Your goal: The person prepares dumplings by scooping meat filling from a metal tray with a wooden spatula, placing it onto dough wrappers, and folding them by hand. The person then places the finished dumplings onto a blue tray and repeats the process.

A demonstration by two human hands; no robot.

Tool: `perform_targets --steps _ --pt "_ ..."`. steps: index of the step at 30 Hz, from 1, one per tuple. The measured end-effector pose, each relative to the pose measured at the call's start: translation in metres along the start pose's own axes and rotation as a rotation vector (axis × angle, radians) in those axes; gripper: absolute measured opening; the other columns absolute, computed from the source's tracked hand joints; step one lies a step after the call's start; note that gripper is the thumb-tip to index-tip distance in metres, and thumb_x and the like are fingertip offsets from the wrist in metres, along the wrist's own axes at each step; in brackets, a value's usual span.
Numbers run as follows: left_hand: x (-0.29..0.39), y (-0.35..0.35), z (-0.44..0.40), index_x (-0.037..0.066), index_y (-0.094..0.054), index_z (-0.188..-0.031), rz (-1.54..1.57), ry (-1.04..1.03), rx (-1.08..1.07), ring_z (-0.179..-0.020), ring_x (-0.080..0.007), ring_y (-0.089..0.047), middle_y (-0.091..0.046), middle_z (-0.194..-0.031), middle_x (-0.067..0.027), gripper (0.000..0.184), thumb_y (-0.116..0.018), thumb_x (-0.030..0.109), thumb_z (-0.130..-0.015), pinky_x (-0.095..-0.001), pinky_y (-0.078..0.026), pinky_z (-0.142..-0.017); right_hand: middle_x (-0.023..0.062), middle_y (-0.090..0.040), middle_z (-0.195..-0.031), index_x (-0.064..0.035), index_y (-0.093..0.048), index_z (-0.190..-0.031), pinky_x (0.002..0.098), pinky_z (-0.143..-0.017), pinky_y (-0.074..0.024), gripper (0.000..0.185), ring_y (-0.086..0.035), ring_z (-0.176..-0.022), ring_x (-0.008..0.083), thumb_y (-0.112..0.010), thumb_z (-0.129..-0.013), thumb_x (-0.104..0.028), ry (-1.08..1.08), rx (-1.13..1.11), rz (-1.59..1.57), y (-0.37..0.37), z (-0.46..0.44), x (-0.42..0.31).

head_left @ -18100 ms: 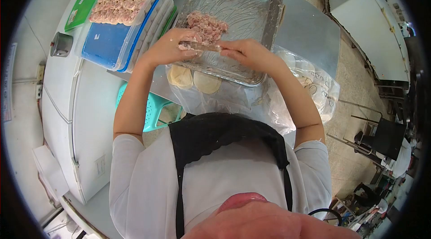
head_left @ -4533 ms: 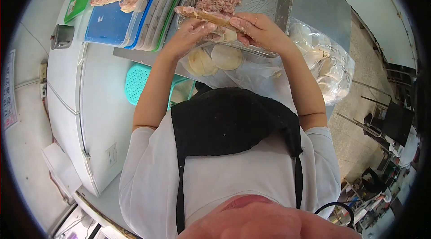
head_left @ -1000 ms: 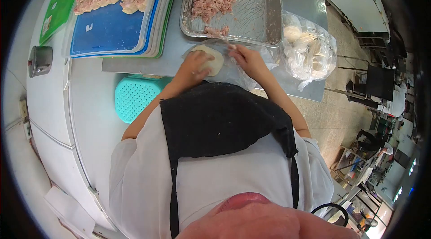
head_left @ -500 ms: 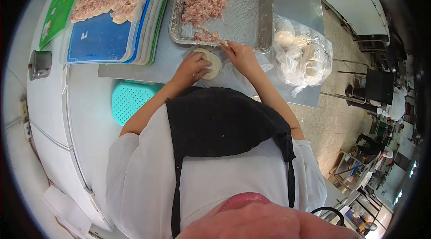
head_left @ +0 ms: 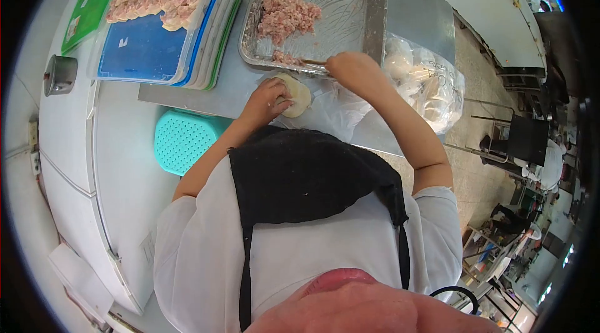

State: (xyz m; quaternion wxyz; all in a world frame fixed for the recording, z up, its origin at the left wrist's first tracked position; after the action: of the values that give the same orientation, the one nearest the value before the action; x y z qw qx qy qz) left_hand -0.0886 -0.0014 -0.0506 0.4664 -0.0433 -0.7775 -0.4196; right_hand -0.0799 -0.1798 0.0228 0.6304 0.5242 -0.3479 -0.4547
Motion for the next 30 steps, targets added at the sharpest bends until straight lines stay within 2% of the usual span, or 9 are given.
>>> perform_targets --steps 3,5,10,13,18,20,22,26,30 --pt "0.007 -0.003 -0.004 0.005 -0.064 -0.089 0.078 -0.006 0.013 -0.097 -0.0339 -0.055 -0.060 -0.097 -0.0127 0.019 -0.072 0.015 -0.074 -0.0408 -0.045 -0.083 0.0185 -0.067 -0.079 -0.0026 -0.068 -0.078 0.0450 -0.067 -0.0528 0.021 -0.067 -0.078 0.0349 -0.052 -0.083 -0.015 -0.027 0.070 -0.013 0.026 -0.016 0.011" --pt "0.018 -0.010 -0.009 0.005 -0.064 -0.088 0.043 -0.170 -0.012 -0.098 -0.0335 -0.055 -0.060 -0.100 -0.0125 0.019 -0.072 0.016 -0.075 -0.0411 -0.045 -0.084 0.0186 -0.067 -0.079 -0.0024 -0.068 -0.078 0.0450 -0.067 -0.0527 0.021 -0.067 -0.078 0.0348 -0.052 -0.082 -0.015 -0.067 0.089 0.012 0.018 -0.028 0.015" --pt "0.007 -0.008 -0.006 0.006 -0.065 -0.093 -0.041 -0.198 -0.022 -0.101 -0.0344 -0.055 -0.060 -0.102 -0.0124 0.023 -0.072 0.016 -0.074 -0.0424 -0.044 -0.088 0.0192 -0.066 -0.081 -0.0017 -0.067 -0.075 0.0454 -0.064 -0.0523 0.028 -0.066 -0.077 0.0360 -0.051 -0.087 -0.022 0.060 0.071 -0.015 0.021 -0.028 -0.018" --pt "0.004 -0.002 0.000 0.006 -0.064 -0.094 -0.034 -0.208 -0.021 -0.102 -0.0353 -0.054 -0.060 -0.104 -0.0127 0.024 -0.073 0.016 -0.073 -0.0428 -0.043 -0.090 0.0198 -0.066 -0.082 -0.0029 -0.067 -0.076 0.0460 -0.065 -0.0523 0.028 -0.066 -0.075 0.0366 -0.051 -0.087 -0.023 -0.045 0.145 -0.050 0.025 -0.045 0.016" --pt "-0.001 0.000 -0.005 0.006 -0.064 -0.094 0.029 -0.202 -0.091 -0.103 -0.0346 -0.053 -0.060 -0.104 -0.0122 0.023 -0.073 0.015 -0.074 -0.0429 -0.041 -0.092 0.0189 -0.066 -0.080 -0.0053 -0.068 -0.077 0.0457 -0.065 -0.0528 0.025 -0.066 -0.075 0.0357 -0.053 -0.085 -0.023 0.005 0.130 -0.072 -0.018 -0.048 0.004" --pt "-0.006 -0.001 -0.009 0.005 -0.065 -0.093 0.114 -0.111 -0.146 -0.098 -0.0319 -0.056 -0.062 -0.099 -0.0115 0.020 -0.072 0.014 -0.076 -0.0410 -0.044 -0.088 0.0183 -0.066 -0.078 -0.0054 -0.068 -0.077 0.0456 -0.065 -0.0530 0.025 -0.066 -0.075 0.0355 -0.053 -0.085 -0.023 0.068 0.091 -0.065 -0.008 -0.033 -0.007" --pt "-0.010 0.002 -0.012 0.004 -0.065 -0.091 0.200 -0.100 -0.151 -0.094 -0.0305 -0.057 -0.062 -0.095 -0.0113 0.018 -0.072 0.013 -0.077 -0.0394 -0.045 -0.085 0.0171 -0.066 -0.075 -0.0039 -0.068 -0.077 0.0454 -0.064 -0.0532 0.023 -0.066 -0.073 0.0350 -0.054 -0.083 -0.021 -0.046 -0.047 0.019 0.019 -0.020 0.004" --pt "-0.012 0.013 -0.013 0.002 -0.064 -0.087 0.270 -0.142 -0.057 -0.083 -0.0283 -0.060 -0.063 -0.088 -0.0115 0.012 -0.069 0.009 -0.079 -0.0358 -0.049 -0.075 0.0171 -0.067 -0.075 -0.0034 -0.068 -0.077 0.0449 -0.062 -0.0534 0.019 -0.067 -0.070 0.0343 -0.055 -0.080 -0.018 -0.111 -0.061 0.188 0.011 -0.009 0.007" --pt "-0.016 0.021 -0.013 0.002 -0.064 -0.090 0.291 -0.008 -0.078 -0.084 -0.0284 -0.060 -0.063 -0.088 -0.0116 0.013 -0.068 0.008 -0.079 -0.0357 -0.049 -0.075 0.0190 -0.066 -0.074 -0.0027 -0.067 -0.076 0.0452 -0.062 -0.0530 0.018 -0.067 -0.071 0.0344 -0.055 -0.079 -0.015 -0.087 0.066 -0.019 0.003 -0.037 -0.051"
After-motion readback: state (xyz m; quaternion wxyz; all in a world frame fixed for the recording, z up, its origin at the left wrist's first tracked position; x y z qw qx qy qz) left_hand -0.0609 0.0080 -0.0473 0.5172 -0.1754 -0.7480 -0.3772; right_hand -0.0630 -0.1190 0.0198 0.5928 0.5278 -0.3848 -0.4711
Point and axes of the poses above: each hand's wrist, its own z-axis away from the middle knuckle, its own y-axis out of the back of the hand, x = y × z, the point moved 7 cm from there along -z, towards the middle knuckle
